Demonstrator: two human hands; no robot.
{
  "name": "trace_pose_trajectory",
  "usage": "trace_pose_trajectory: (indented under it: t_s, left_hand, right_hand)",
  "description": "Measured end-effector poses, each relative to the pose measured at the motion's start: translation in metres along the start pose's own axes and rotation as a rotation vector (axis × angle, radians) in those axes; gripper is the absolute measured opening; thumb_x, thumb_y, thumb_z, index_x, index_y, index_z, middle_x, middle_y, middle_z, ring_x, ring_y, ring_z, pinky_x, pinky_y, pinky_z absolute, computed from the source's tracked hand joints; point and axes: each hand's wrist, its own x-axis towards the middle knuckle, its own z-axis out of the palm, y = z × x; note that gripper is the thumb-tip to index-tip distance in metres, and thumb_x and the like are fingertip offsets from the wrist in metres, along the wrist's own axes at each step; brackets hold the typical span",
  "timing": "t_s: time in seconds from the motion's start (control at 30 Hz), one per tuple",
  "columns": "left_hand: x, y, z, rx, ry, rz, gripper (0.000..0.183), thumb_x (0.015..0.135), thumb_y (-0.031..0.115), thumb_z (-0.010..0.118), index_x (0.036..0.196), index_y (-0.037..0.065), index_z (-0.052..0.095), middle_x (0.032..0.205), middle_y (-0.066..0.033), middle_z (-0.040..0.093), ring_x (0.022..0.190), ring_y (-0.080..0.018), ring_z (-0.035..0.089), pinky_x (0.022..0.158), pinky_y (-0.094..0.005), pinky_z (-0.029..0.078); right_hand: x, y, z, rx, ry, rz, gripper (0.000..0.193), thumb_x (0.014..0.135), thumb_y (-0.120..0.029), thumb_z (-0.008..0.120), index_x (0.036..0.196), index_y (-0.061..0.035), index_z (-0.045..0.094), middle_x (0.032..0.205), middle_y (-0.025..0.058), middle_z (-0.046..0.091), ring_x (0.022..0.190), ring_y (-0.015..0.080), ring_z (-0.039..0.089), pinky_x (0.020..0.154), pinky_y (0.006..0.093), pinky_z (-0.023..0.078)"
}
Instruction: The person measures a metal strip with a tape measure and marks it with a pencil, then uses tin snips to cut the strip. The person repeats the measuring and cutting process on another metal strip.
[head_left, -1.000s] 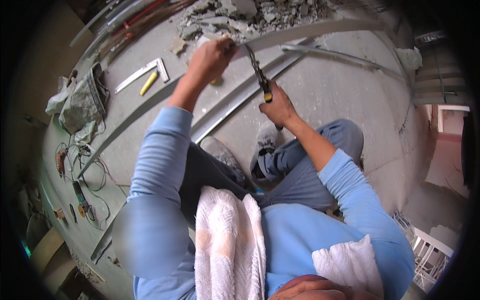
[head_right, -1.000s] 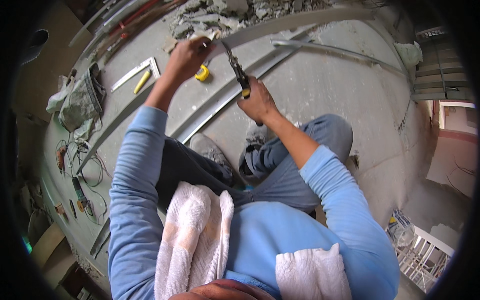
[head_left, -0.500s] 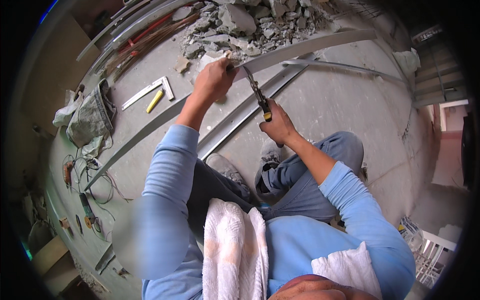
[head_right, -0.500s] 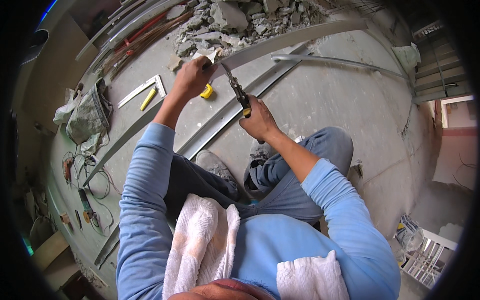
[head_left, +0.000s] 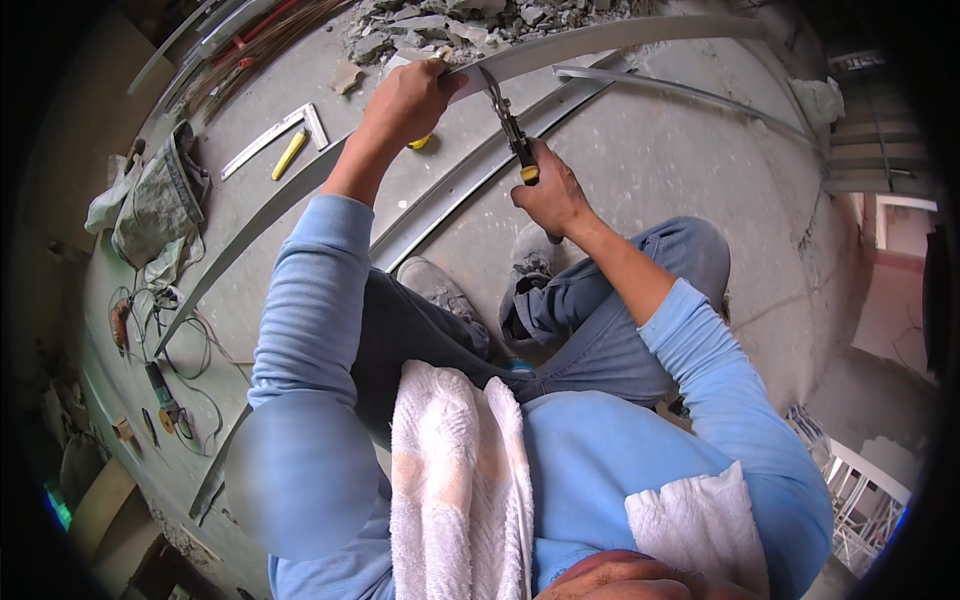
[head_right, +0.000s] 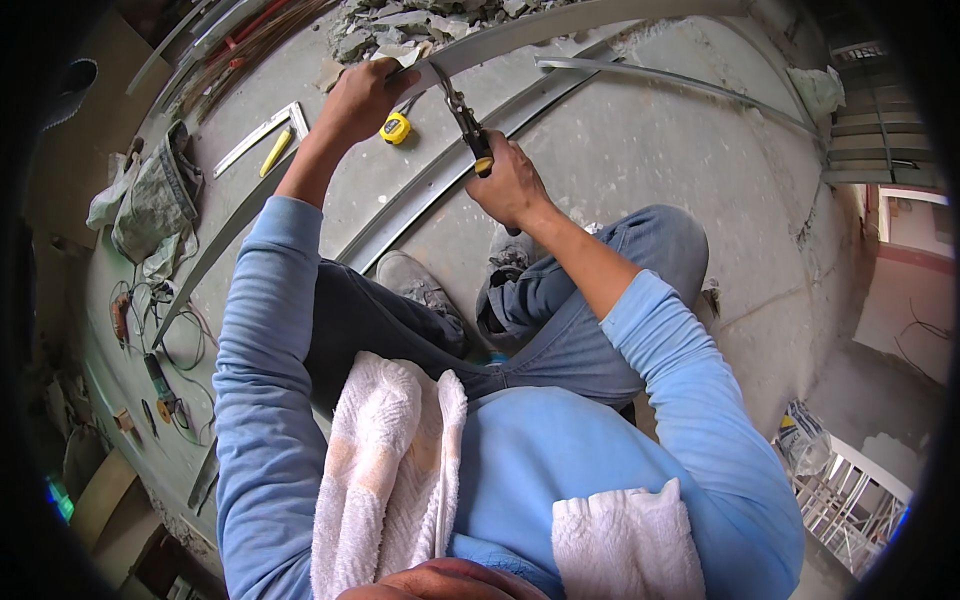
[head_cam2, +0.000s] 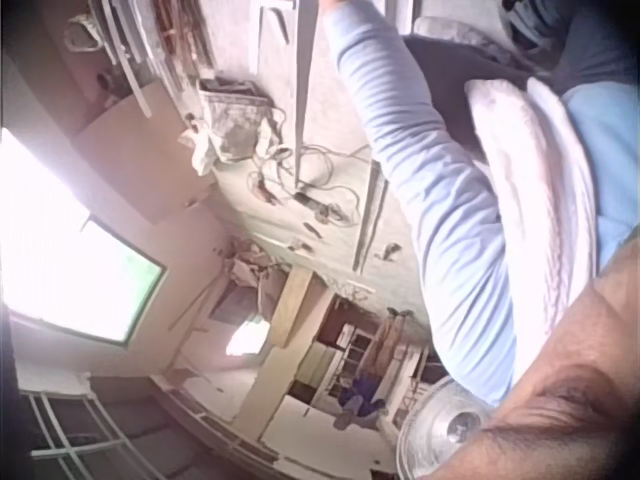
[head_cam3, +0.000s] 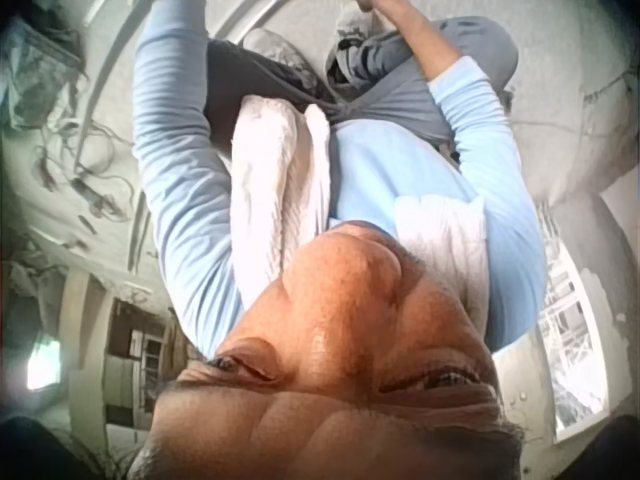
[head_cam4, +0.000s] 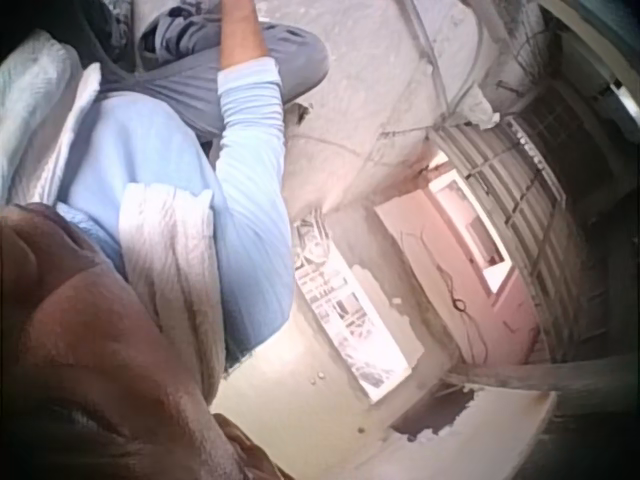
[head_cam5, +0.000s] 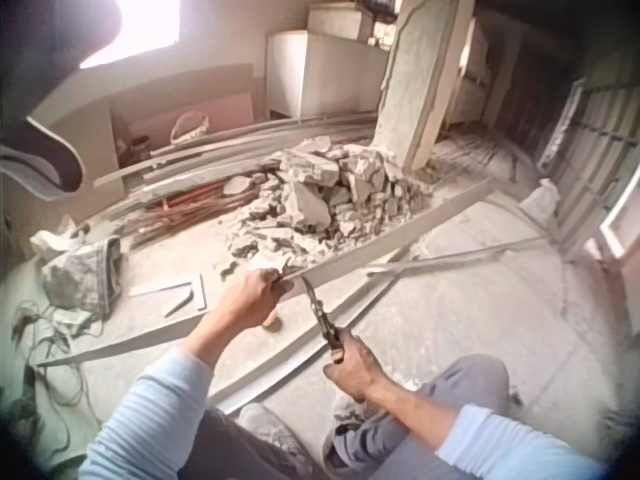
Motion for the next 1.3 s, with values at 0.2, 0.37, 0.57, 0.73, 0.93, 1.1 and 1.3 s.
trace_pose_trajectory:
  t_s: [0.2,0.37,0.57,0.73,0.93,1.1,1.3]
  left_hand:
    - [0.0016,-0.0022,-0.0012,-0.003,-0.014,0.006,0.042,0.102,0.041,0.058,0.102,0.002,0.072,0.081,-0.0208,0.068,0.073,-0.0351,0.066,0.070,-0.0451,0.050]
    - [0.0013,-0.0017,-0.0016,-0.011,-0.014,0.006,0.043,0.102,0.042,0.058,0.102,0.001,0.072,0.078,-0.0193,0.067,0.069,-0.0314,0.065,0.067,-0.0444,0.049]
    - [0.0019,-0.0023,-0.0006,-0.008,-0.018,0.006,0.042,0.103,0.041,0.058,0.102,0.002,0.072,0.077,-0.0177,0.067,0.067,-0.0279,0.063,0.066,-0.0435,0.048]
    - [0.0020,-0.0034,-0.0005,0.003,-0.015,0.019,0.042,0.103,0.041,0.058,0.102,0.002,0.072,0.077,-0.0185,0.066,0.067,-0.0296,0.063,0.066,-0.0440,0.048]
    - [0.0020,-0.0036,-0.0013,-0.004,-0.010,0.030,0.042,0.103,0.040,0.058,0.100,0.001,0.071,0.077,-0.0190,0.066,0.068,-0.0317,0.064,0.067,-0.0446,0.048]
    - [0.0057,-0.0044,-0.0023,-0.007,-0.064,-0.029,0.042,0.098,0.044,0.062,0.106,0.004,0.073,0.088,-0.0233,0.071,0.085,-0.0409,0.070,0.074,-0.0483,0.052]
    - [0.0064,-0.0067,-0.0020,-0.017,-0.060,-0.011,0.042,0.098,0.044,0.063,0.105,0.004,0.073,0.087,-0.0233,0.071,0.084,-0.0412,0.070,0.074,-0.0482,0.052]
  right_hand:
    - [-0.0022,-0.0078,-0.0044,0.002,-0.019,0.024,0.057,0.077,-0.020,0.063,0.128,0.0016,0.052,0.112,0.0293,0.063,0.110,0.0458,0.060,0.098,0.0483,0.048]
    - [-0.0025,-0.0101,-0.0068,0.002,-0.042,0.041,0.054,0.077,-0.020,0.063,0.125,0.0018,0.052,0.110,0.0295,0.064,0.108,0.0463,0.061,0.096,0.0481,0.048]
    - [-0.0030,-0.0110,-0.0083,0.002,-0.063,0.068,0.053,0.077,-0.020,0.063,0.123,0.0021,0.052,0.110,0.0292,0.064,0.108,0.0463,0.062,0.095,0.0476,0.049]
    - [-0.0021,-0.0101,-0.0081,0.003,-0.067,0.065,0.053,0.077,-0.021,0.063,0.123,0.0019,0.051,0.110,0.0290,0.064,0.107,0.0466,0.062,0.094,0.0478,0.049]
    - [-0.0025,-0.0104,-0.0084,0.017,-0.068,0.071,0.053,0.077,-0.022,0.063,0.124,0.0013,0.052,0.109,0.0298,0.065,0.107,0.0470,0.062,0.094,0.0477,0.049]
    - [-0.0026,-0.0106,-0.0079,0.003,-0.056,0.066,0.053,0.077,-0.022,0.063,0.124,0.0011,0.052,0.107,0.0303,0.065,0.105,0.0474,0.062,0.093,0.0482,0.050]
    - [-0.0037,-0.0100,-0.0078,0.022,-0.051,0.059,0.052,0.077,-0.022,0.063,0.123,0.0003,0.051,0.103,0.0300,0.066,0.102,0.0480,0.063,0.090,0.0488,0.050]
